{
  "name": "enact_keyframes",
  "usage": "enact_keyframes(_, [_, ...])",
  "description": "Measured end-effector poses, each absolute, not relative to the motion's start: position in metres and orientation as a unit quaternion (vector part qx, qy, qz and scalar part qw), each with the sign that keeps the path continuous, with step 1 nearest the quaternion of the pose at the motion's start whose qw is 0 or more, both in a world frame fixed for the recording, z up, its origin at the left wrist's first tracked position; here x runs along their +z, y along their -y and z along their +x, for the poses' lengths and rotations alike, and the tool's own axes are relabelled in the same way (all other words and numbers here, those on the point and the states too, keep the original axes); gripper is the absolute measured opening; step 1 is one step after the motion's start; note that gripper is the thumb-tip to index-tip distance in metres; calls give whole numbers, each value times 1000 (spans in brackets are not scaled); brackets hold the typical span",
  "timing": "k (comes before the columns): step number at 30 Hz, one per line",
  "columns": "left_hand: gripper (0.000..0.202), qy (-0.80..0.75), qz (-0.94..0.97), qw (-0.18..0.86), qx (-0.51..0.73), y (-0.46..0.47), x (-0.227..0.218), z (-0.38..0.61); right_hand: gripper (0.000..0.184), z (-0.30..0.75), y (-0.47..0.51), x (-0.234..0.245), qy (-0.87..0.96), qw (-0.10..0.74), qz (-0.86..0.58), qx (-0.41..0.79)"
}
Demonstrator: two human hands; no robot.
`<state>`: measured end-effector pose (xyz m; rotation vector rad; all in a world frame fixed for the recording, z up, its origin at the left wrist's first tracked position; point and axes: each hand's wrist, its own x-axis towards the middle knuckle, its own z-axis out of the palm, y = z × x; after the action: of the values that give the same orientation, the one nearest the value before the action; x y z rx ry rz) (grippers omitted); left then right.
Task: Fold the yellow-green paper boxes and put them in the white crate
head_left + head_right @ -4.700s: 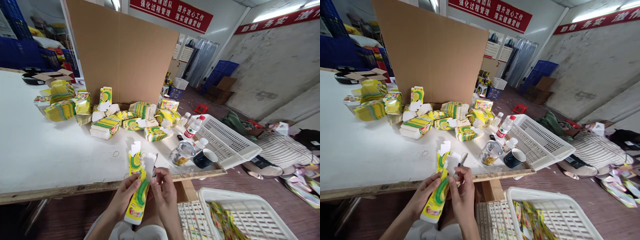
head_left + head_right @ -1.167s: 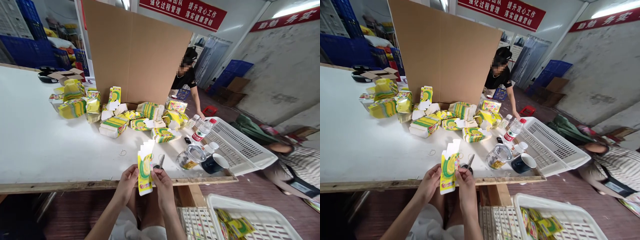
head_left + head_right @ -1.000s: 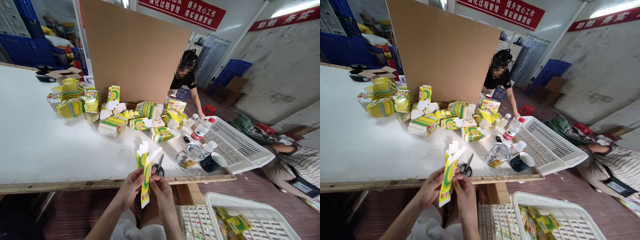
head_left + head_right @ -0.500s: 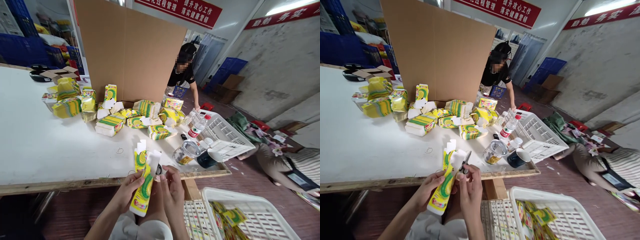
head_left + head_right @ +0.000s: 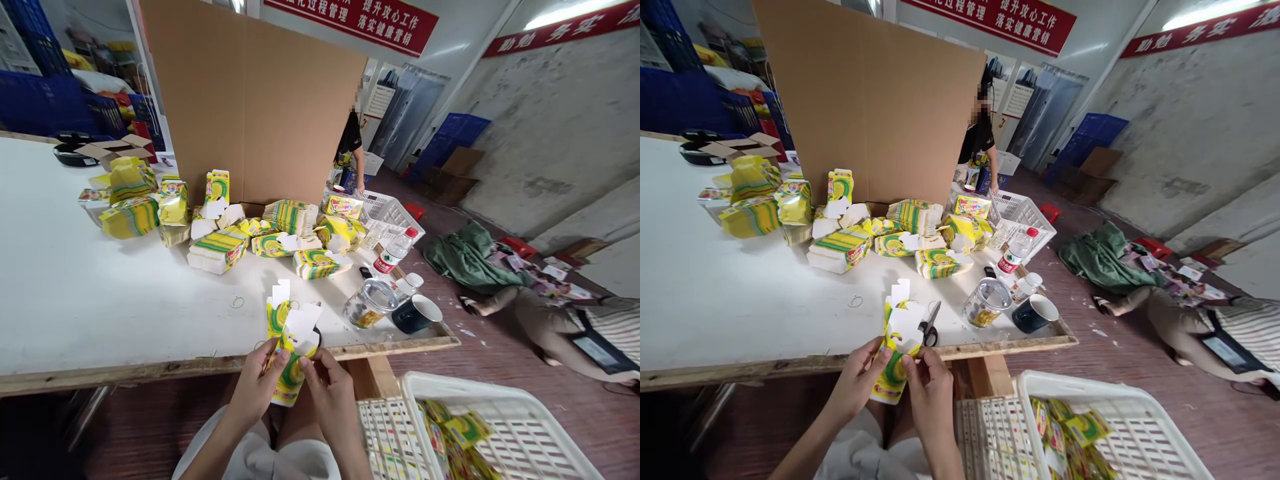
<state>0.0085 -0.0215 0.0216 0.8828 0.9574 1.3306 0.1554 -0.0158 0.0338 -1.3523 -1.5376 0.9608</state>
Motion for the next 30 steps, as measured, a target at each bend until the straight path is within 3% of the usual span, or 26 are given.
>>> enact_keyframes(10, [42, -463, 373, 565, 572, 23, 8, 15, 32, 151, 19, 34, 621, 431, -541, 369])
enact_keyframes(14, [32, -463, 394, 560, 563, 22, 7, 12, 33, 154, 16, 26, 591, 448, -559, 371])
enact_keyframes(17, [43, -435, 404, 581, 557, 24, 11, 9, 28, 159, 15, 24, 564, 474, -549, 395])
enact_keyframes(21, [48, -379, 416, 622, 545, 27, 21, 4, 38, 168, 14, 33, 552, 516, -454, 473])
enact_keyframes(25, [52, -344, 457, 645, 506, 30, 34, -4, 40, 180, 15, 43, 577, 481, -426, 505])
enact_keyframes(30, [39, -329, 455, 693, 452, 33, 40, -8, 24, 189, 14, 47, 618, 433, -443, 484])
